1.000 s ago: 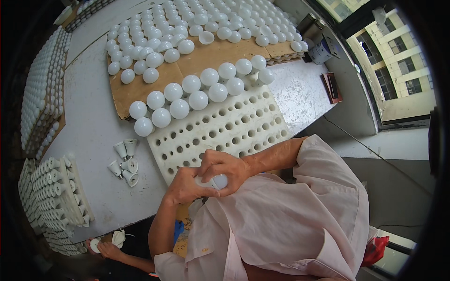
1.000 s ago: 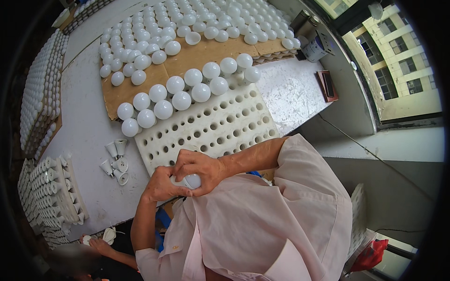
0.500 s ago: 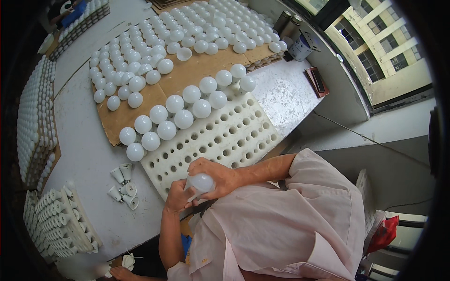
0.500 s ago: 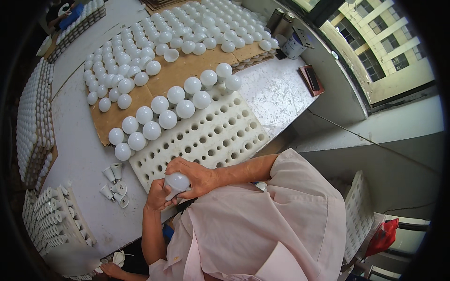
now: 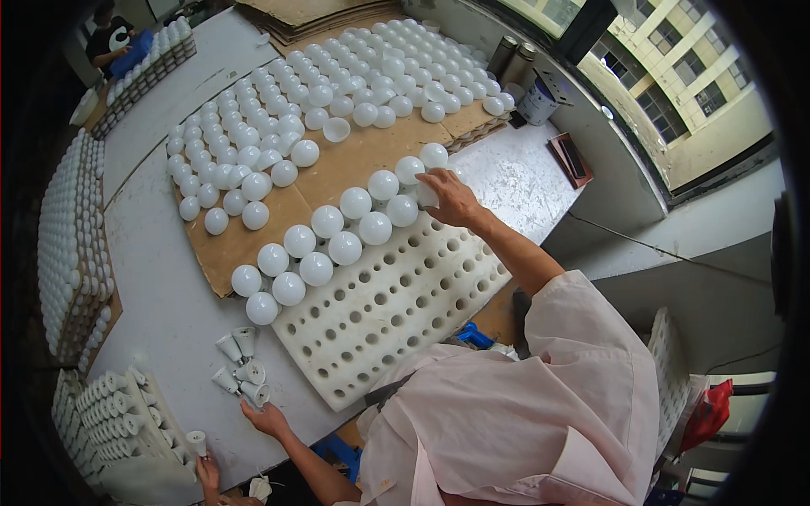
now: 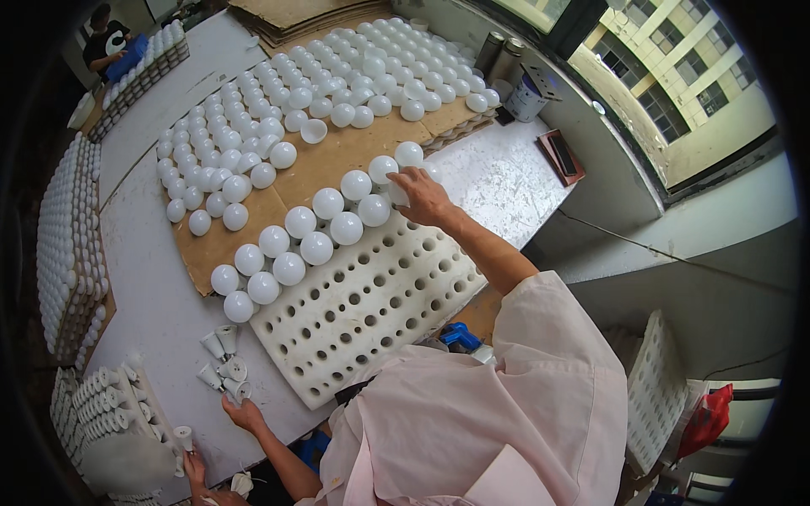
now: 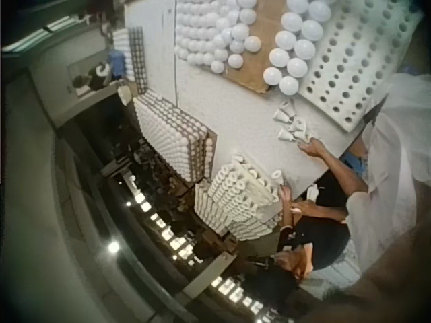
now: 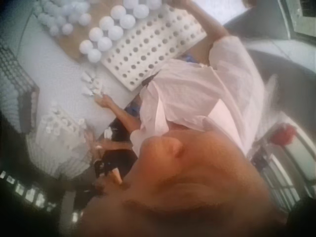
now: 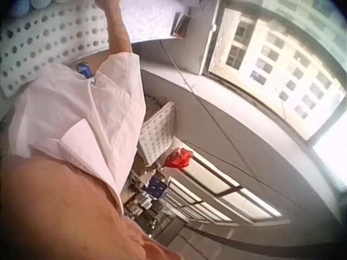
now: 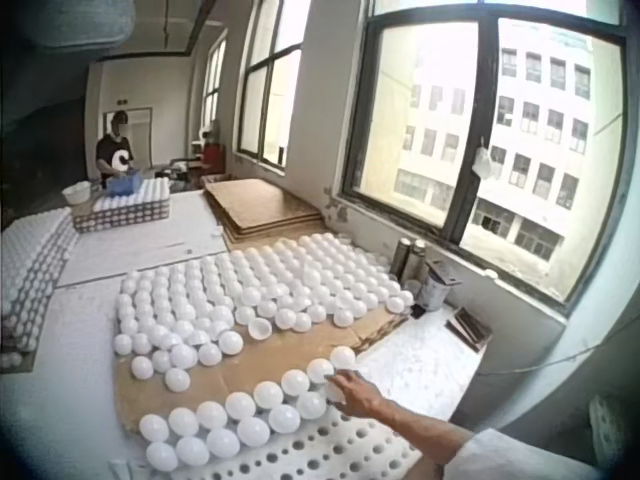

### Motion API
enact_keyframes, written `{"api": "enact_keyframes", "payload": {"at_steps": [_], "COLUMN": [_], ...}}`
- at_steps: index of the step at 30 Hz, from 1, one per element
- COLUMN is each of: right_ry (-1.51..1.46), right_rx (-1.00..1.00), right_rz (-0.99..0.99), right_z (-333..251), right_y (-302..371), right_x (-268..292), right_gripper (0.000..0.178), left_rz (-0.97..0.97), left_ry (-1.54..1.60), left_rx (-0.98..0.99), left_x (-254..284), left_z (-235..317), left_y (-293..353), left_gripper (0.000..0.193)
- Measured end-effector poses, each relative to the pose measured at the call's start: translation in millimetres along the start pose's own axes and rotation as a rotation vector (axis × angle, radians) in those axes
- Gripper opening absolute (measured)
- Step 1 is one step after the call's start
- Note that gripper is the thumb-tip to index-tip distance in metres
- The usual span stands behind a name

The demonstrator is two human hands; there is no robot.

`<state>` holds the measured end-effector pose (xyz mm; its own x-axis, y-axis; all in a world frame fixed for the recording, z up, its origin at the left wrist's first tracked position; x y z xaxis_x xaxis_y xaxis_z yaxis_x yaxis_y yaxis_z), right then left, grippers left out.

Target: The person assembles light bulbs by fitting plastic dome covers onto bulb bases and placing the assembled bulbs into the slots of a foam holder.

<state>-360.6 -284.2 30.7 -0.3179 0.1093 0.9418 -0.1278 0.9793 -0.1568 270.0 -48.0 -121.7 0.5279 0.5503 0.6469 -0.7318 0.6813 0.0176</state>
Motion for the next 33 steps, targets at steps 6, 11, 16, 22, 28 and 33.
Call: {"api": "enact_keyframes", "payload": {"at_steps": [6, 11, 16, 22, 28, 33], "right_ry": [-0.067, -0.173, 0.093, -0.003, -0.299, -1.096], "right_rx": [0.076, 0.024, 0.041, 0.113, 0.157, -0.030], "right_rz": [0.165, -0.014, -0.120, -0.050, 0.086, -0.152], "right_z": [-32, -40, -49, -52, -74, -90], "right_y": [-64, -164, -249, -251, -139, -21], "right_x": [20, -38, -106, -89, 9, 2], "right_gripper": [0.046, 0.060, 0.092, 0.070, 0.067, 0.076], "left_rz": [-0.033, -0.141, -0.286, -0.509, -0.411, -0.562], "left_ry": [-0.384, -0.398, -0.495, -0.538, -0.659, -0.674], "left_rx": [-0.088, 0.027, -0.106, -0.098, -0.723, -0.790], "left_x": [-19, -24, -27, -45, -50, -65], "left_z": [-30, -8, 15, 30, 49, 46], "left_y": [10, 8, 32, 53, 41, 53], "left_gripper": [0.070, 0.075, 0.070, 0.068, 0.044, 0.054]}}
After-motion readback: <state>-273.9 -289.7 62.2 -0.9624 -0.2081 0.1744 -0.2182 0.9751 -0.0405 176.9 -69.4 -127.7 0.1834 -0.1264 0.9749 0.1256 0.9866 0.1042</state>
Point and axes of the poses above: each hand's wrist, its own y-axis away from the middle knuckle, its own x-axis out of the back of the hand, z = x × y, the point moved 9 cm from there along -y, towards the middle knuckle
